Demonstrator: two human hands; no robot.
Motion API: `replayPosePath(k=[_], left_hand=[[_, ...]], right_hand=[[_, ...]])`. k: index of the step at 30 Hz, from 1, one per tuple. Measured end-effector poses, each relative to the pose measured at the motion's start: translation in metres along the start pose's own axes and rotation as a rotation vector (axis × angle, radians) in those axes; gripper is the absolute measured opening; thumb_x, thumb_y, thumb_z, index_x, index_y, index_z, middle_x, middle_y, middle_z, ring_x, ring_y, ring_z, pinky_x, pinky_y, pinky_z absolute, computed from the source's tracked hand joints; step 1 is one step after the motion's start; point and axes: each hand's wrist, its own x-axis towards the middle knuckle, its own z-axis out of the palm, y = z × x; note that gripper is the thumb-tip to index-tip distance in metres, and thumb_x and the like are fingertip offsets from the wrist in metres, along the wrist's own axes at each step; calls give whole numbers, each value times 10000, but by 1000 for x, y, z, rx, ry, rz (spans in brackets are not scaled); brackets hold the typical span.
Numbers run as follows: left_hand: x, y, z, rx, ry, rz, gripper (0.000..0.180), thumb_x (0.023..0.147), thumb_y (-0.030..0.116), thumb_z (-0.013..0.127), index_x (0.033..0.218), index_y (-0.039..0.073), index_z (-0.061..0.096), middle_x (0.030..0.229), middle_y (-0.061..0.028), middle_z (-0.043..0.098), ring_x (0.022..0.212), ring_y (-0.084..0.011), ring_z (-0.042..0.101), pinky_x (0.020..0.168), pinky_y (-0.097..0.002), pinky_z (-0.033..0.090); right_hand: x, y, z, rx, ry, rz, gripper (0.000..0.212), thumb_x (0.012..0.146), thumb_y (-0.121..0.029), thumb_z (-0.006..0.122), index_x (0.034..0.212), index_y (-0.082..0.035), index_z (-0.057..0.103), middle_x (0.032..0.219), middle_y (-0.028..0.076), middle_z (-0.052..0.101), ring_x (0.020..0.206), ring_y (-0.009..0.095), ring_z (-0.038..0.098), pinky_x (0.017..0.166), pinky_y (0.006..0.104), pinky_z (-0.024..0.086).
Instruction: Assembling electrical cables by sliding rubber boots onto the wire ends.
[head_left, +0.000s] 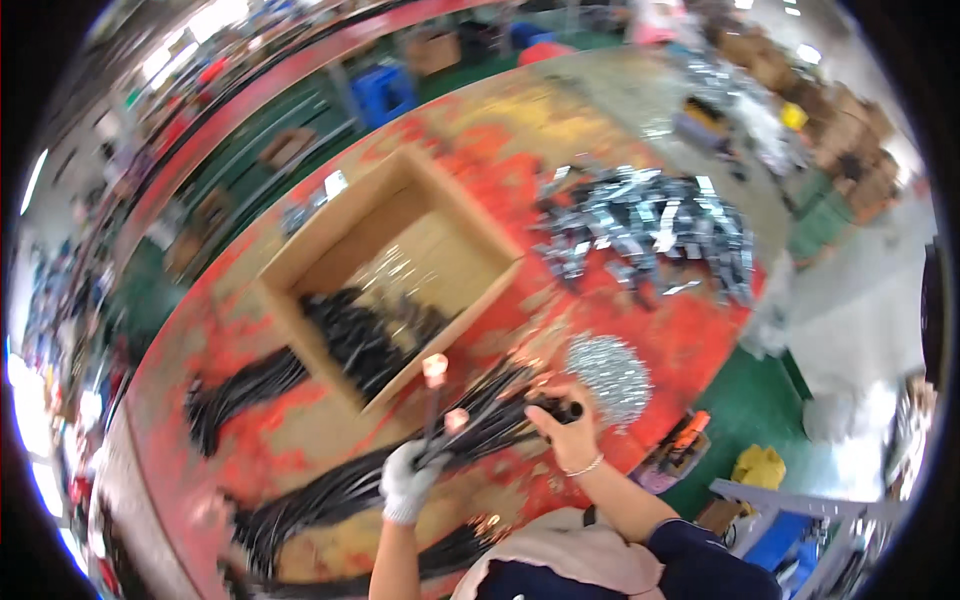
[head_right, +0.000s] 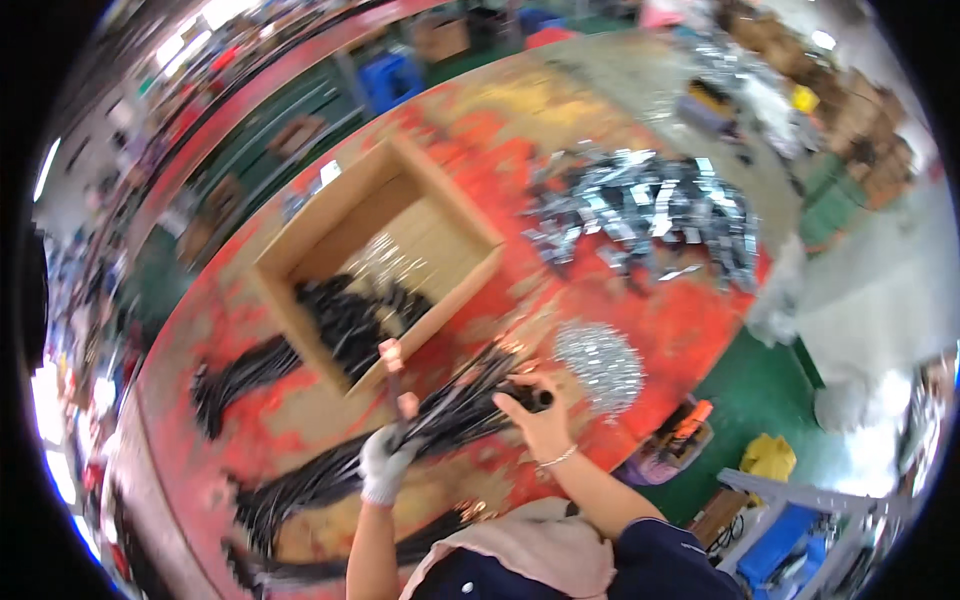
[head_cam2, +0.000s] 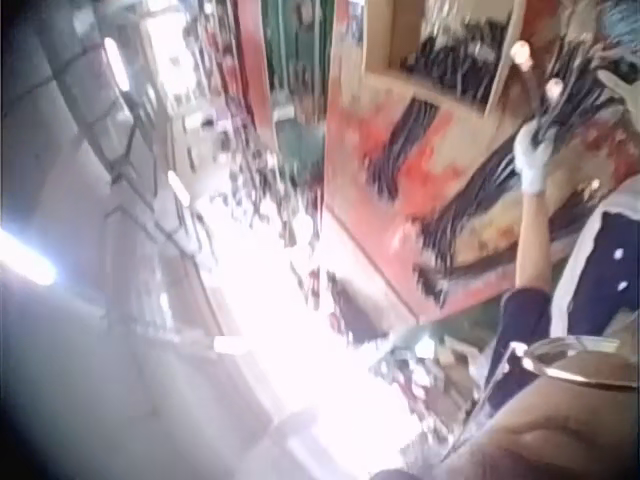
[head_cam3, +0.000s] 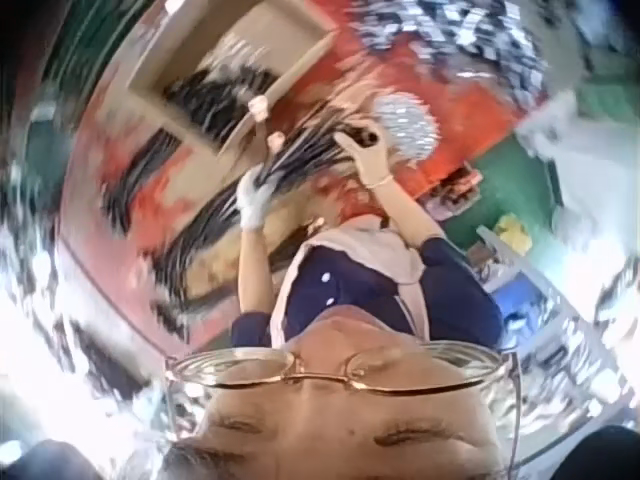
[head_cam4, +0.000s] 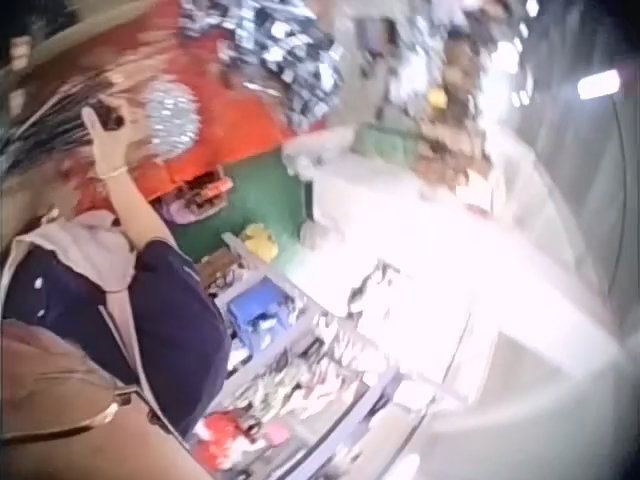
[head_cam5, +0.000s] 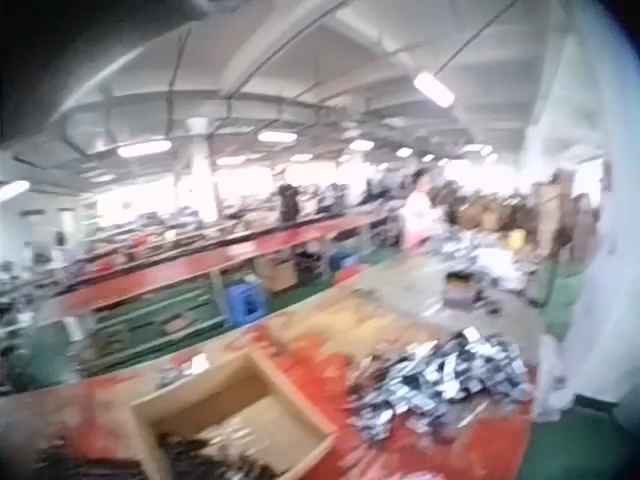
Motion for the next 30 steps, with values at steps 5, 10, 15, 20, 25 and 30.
replayPosePath(k=[5,10,15,20,25,30], left_hand=[[3,-15,-5,-139,-222,-93,279,815,152,684,1070,39,670,896,-134,683,835,-214,646,803,-316,497],[19,-14,-7,-564,-27,-145,247,906,65,591,1129,-38,613,1012,-55,670,945,-125,603,866,-267,473],[15,-16,-1,-775,-94,-238,287,895,10,576,1179,-27,567,908,-64,658,784,-105,583,732,-236,479],[5,-11,-2,-813,-117,-302,265,818,-35,603,1083,-28,595,868,-100,671,714,-129,594,661,-251,483],[2,-16,-12,-740,-204,-326,273,820,-15,595,1091,-28,622,884,-94,689,771,-130,636,703,-242,503],[-1,-11,-15,-698,-223,-315,281,818,2,588,1094,-31,623,894,-91,696,802,-136,656,719,-247,515]], right_hand=[[-22,78,27,-69,-338,312,297,765,-71,801,986,-45,604,901,26,657,780,88,590,700,259,502],[29,112,15,-933,-721,3,461,708,-230,810,1059,-5,615,911,103,673,831,203,641,771,327,509],[42,42,-16,-850,-833,-104,435,722,-154,763,1089,11,597,969,126,661,902,225,641,833,335,507],[55,-45,0,75,-466,-19,483,800,-20,726,1253,-38,560,1012,53,626,946,147,600,792,262,505],[66,-46,7,492,-283,-22,425,912,-94,648,1309,-112,498,1039,54,611,939,186,621,724,331,537],[68,-37,11,619,-141,75,284,928,-112,634,1194,-106,534,1038,51,611,926,191,632,736,338,551]])
